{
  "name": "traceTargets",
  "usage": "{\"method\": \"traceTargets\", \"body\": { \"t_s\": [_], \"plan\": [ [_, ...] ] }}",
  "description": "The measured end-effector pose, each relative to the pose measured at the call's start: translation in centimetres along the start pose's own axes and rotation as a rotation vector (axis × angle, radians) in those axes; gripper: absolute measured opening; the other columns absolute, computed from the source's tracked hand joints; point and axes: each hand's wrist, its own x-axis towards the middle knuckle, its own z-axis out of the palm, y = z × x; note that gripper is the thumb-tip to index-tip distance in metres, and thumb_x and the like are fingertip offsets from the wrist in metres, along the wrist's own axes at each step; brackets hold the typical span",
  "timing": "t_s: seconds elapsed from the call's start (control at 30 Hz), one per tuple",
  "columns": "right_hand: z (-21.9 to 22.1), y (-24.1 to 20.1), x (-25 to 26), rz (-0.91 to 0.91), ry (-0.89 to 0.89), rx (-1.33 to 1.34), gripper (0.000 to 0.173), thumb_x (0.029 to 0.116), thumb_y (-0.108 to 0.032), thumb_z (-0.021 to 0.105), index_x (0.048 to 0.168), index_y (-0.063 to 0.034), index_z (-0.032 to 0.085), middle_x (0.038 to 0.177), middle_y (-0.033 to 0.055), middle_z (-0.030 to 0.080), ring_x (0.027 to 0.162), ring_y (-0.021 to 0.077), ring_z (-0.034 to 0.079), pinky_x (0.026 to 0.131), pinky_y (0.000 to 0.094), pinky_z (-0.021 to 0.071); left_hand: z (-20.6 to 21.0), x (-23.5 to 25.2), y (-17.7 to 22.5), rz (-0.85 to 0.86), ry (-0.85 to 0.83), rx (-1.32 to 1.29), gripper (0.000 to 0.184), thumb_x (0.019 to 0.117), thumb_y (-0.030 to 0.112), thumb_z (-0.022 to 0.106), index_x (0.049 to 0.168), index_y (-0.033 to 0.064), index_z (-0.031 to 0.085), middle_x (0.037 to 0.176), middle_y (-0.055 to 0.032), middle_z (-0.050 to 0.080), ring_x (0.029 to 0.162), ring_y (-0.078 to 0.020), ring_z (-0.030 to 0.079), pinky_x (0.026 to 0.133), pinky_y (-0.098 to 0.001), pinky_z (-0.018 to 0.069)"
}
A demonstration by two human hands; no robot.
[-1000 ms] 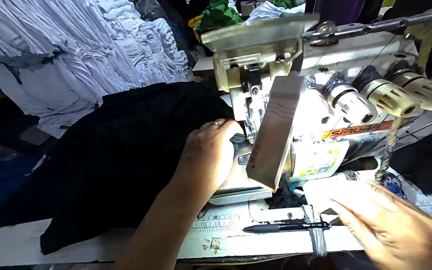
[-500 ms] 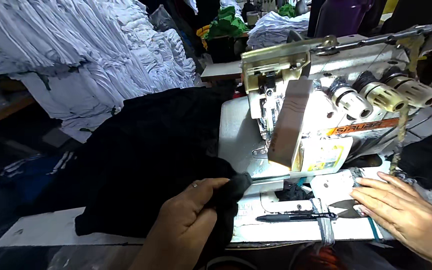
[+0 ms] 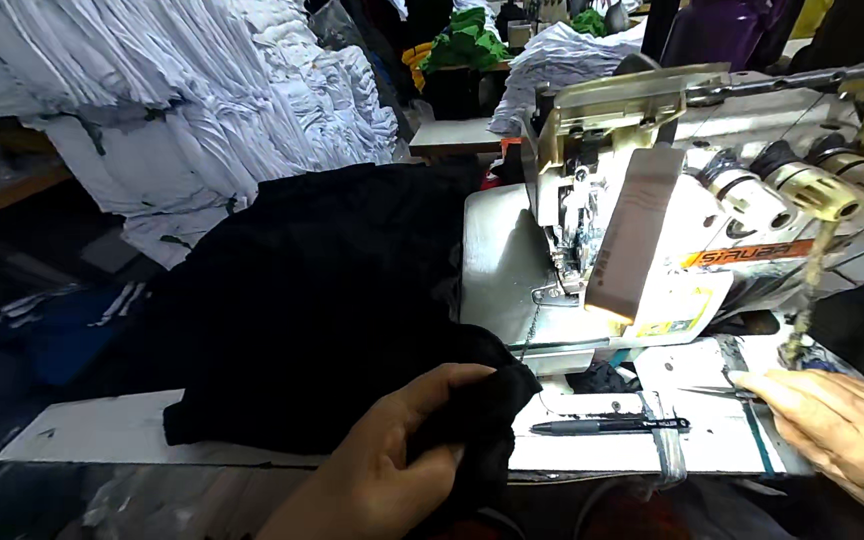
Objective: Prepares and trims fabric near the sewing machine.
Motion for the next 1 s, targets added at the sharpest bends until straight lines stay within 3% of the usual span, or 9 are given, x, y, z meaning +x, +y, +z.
{"method": "traceTargets", "body": {
  "t_s": [0.13, 0.27, 0.43, 0.57, 0.63, 0.73, 0.87, 0.93, 1.0],
  "plan": [
    [-0.7, -2.8, 4.0, 0.113, 0.050, 0.034, 0.038, 0.1021, -0.021, 0.039, 0.107, -0.0066, 0.074, 0.076, 0.0101, 0.064, 0.064, 0.0231, 0.061, 0.054, 0.0336, 0.0481, 0.1, -0.2, -0.1, -0.015, 0.002, -0.024, 0.035, 0.0993, 0.050, 0.056, 0.121, 0.0276, 0.070, 0.108, 0.0201, 0.069, 0.098, 0.0087, 0.063, 0.087, -0.0146, 0.0537],
    [-1.6, -6.3, 8.0, 0.188, 0.028, 0.193, 0.050, 0.1067, -0.052, 0.039, 0.127, -0.0162, 0.068, 0.076, 0.0049, 0.058, 0.063, 0.0179, 0.056, 0.053, 0.0297, 0.0440, 1.2, -0.2, -0.6, 0.087, 0.111, 0.092, 0.025, 0.1037, 0.031, 0.055, 0.109, 0.0189, 0.075, 0.099, 0.0163, 0.066, 0.095, 0.0108, 0.059, 0.084, -0.0102, 0.0507],
    [0.5, -9.4, 11.3, 0.122, 0.104, 0.258, 0.040, 0.1041, -0.041, 0.049, 0.123, -0.0168, 0.075, 0.069, -0.0004, 0.055, 0.054, 0.0118, 0.051, 0.046, 0.0234, 0.0381, 1.9, -0.2, -0.5, 0.140, 0.129, 0.139, 0.016, 0.0986, 0.019, 0.064, 0.107, 0.0141, 0.076, 0.097, 0.0119, 0.065, 0.095, 0.0089, 0.059, 0.084, -0.0098, 0.0509],
    [1.3, -10.1, 12.2, 0.065, 0.167, 0.476, 0.035, 0.1061, -0.039, 0.050, 0.114, -0.0173, 0.077, 0.069, -0.0024, 0.057, 0.061, 0.0060, 0.053, 0.053, 0.0173, 0.0399, 2.0, -0.3, -0.3, 0.145, 0.126, 0.241, 0.014, 0.0950, 0.014, 0.067, 0.104, 0.0128, 0.077, 0.093, 0.0081, 0.064, 0.094, 0.0071, 0.058, 0.085, -0.0101, 0.0490],
    [0.8, -10.1, 12.3, 0.064, 0.157, 0.647, 0.034, 0.1067, -0.036, 0.050, 0.114, -0.0138, 0.075, 0.073, -0.0009, 0.062, 0.067, 0.0032, 0.057, 0.060, 0.0131, 0.0424, 2.4, -0.4, 0.0, 0.145, 0.115, 0.343, 0.014, 0.0937, 0.011, 0.067, 0.101, 0.0094, 0.078, 0.088, 0.0017, 0.063, 0.091, -0.0003, 0.057, 0.088, -0.0184, 0.0439],
    [-0.1, -10.5, 12.0, 0.159, 0.085, 0.799, 0.037, 0.1065, -0.039, 0.049, 0.117, -0.0111, 0.072, 0.076, 0.0016, 0.062, 0.066, 0.0028, 0.055, 0.060, 0.0132, 0.0421, 3.0, -0.8, 0.1, 0.147, 0.119, 0.402, 0.014, 0.0954, 0.012, 0.066, 0.102, 0.0077, 0.077, 0.088, -0.0018, 0.064, 0.090, -0.0043, 0.058, 0.091, -0.0231, 0.0435],
    [0.5, -10.9, 11.5, 0.335, 0.036, 1.188, 0.053, 0.0977, -0.054, 0.059, 0.121, -0.0078, 0.071, 0.082, -0.0036, 0.065, 0.071, -0.0102, 0.053, 0.064, 0.0067, 0.0442, 3.4, -1.1, -0.1, 0.207, 0.154, 0.371, 0.014, 0.0993, 0.018, 0.064, 0.104, 0.0104, 0.075, 0.092, -0.0010, 0.065, 0.093, -0.0021, 0.059, 0.095, -0.0233, 0.0428],
    [0.7, -11.3, 11.6, 0.297, -0.014, 1.405, 0.050, 0.0953, -0.043, 0.069, 0.128, -0.0052, 0.066, 0.080, -0.0054, 0.059, 0.070, -0.0120, 0.046, 0.064, 0.0046, 0.0379, 3.3, -1.2, -0.1, 0.211, 0.157, 0.271, 0.015, 0.1002, 0.019, 0.062, 0.106, 0.0104, 0.073, 0.096, 0.0031, 0.067, 0.097, 0.0028, 0.059, 0.096, -0.0193, 0.0452],
    [0.6, -11.7, 12.1, 0.268, -0.131, 1.437, 0.038, 0.0942, -0.019, 0.068, 0.128, -0.0019, 0.066, 0.083, 0.0011, 0.062, 0.069, -0.0075, 0.047, 0.063, 0.0067, 0.0389, 2.8, -1.3, 0.0, 0.179, 0.115, 0.120, 0.018, 0.1027, 0.020, 0.058, 0.109, 0.0126, 0.072, 0.103, 0.0092, 0.070, 0.103, 0.0069, 0.060, 0.096, -0.0169, 0.0480]
  ]
}}
